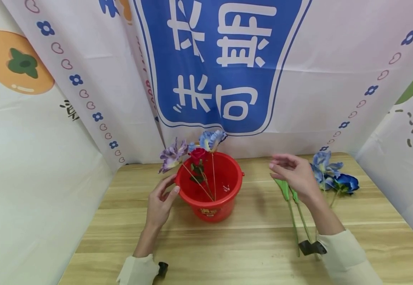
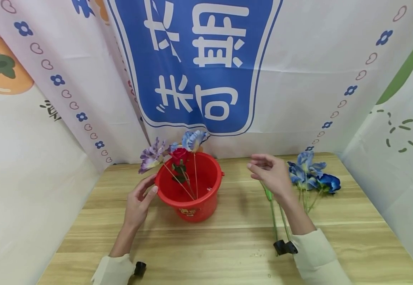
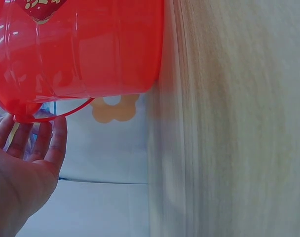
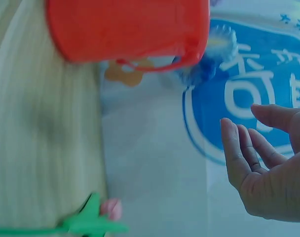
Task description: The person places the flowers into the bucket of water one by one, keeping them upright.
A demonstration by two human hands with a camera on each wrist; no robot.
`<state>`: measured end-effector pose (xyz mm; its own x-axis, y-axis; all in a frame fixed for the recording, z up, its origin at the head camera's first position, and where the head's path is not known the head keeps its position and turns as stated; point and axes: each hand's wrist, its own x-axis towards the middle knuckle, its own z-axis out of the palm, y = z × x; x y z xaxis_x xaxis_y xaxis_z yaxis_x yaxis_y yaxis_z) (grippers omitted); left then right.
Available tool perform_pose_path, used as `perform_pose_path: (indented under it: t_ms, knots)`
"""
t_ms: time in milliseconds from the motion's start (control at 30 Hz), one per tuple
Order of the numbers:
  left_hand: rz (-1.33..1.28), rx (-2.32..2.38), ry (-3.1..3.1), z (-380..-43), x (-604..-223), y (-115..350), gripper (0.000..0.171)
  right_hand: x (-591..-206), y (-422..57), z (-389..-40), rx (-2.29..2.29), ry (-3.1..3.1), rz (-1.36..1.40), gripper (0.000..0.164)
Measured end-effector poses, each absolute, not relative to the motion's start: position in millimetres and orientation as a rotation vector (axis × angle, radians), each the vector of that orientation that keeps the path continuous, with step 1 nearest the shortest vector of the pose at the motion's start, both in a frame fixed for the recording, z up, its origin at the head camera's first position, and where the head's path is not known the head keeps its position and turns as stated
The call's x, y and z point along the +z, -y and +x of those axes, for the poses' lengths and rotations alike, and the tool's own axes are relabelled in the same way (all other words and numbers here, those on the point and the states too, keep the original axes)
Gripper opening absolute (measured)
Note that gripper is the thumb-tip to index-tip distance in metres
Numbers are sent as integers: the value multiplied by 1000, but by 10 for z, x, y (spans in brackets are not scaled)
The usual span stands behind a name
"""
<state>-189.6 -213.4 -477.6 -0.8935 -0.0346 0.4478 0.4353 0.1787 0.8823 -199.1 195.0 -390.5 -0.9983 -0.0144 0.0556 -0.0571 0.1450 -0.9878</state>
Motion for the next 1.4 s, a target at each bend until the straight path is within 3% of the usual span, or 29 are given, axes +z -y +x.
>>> perform_pose_path:
  t_ms: [200, 533, 767, 1400]
  knots:
    - [-386, -1762, 2094, -1892, -4772, 2131, 42, -4079, -2239, -1938, 2003, 2384, -4, 57]
    - [-368, -1767, 2099, -1886, -4764, 2142, 42, -4363, -2560, -1857, 2063, 2411, -110, 51]
    - [-367, -1772, 2100, -1881, -4756, 2143, 42, -4632, -2626, -1930, 2087, 2491, -156, 62]
    - [-389, -1773, 2104, -1900, -4769, 2139, 41, -4940, -2628, -2086, 1899, 2726, -281, 61]
